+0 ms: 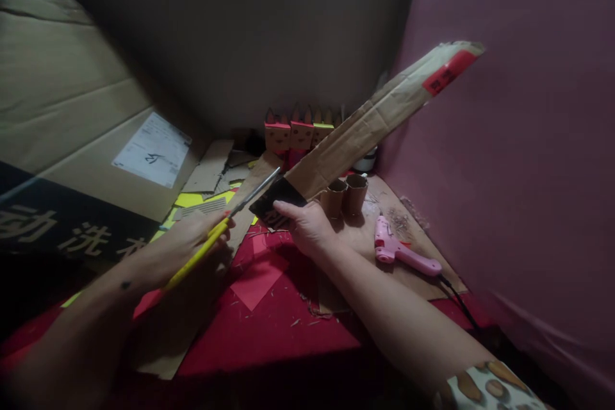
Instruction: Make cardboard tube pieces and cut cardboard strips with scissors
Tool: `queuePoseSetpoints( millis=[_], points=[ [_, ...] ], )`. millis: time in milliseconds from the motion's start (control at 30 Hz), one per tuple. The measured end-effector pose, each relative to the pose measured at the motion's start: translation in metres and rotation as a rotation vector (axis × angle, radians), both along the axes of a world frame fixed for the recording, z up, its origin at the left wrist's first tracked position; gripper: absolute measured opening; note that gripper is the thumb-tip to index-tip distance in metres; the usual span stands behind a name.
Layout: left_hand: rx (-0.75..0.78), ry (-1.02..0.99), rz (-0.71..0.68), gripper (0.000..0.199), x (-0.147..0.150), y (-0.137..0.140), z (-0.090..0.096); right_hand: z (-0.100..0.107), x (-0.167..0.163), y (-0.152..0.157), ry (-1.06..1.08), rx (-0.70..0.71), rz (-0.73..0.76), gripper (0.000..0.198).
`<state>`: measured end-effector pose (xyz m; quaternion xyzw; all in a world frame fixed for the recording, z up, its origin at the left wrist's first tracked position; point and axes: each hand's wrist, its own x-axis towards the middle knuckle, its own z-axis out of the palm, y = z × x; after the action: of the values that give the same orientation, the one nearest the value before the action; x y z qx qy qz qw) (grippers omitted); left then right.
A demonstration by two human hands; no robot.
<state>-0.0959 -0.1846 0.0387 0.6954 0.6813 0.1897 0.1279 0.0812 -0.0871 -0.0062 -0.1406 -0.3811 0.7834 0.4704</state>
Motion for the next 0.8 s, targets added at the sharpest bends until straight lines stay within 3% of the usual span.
queuePoseSetpoints(
  millis=[400,600,800],
  points=[
    [-0.158,0.375,0.018,0.029,0.013,-0.002,0.004,0.002,-0.002,-0.001,0.03,0.015,-0.045,0.026],
    [-0.201,0.306,0.034,0.023,0.014,-0.003,0.008,0.001,-0.002,0.0,-0.011,0.017,-0.073,0.025],
    [-0.131,0.195,0.059,0.017,0.012,-0.002,0.006,0.001,0.0,-0.001,-0.029,0.03,-0.062,0.025]
  ],
)
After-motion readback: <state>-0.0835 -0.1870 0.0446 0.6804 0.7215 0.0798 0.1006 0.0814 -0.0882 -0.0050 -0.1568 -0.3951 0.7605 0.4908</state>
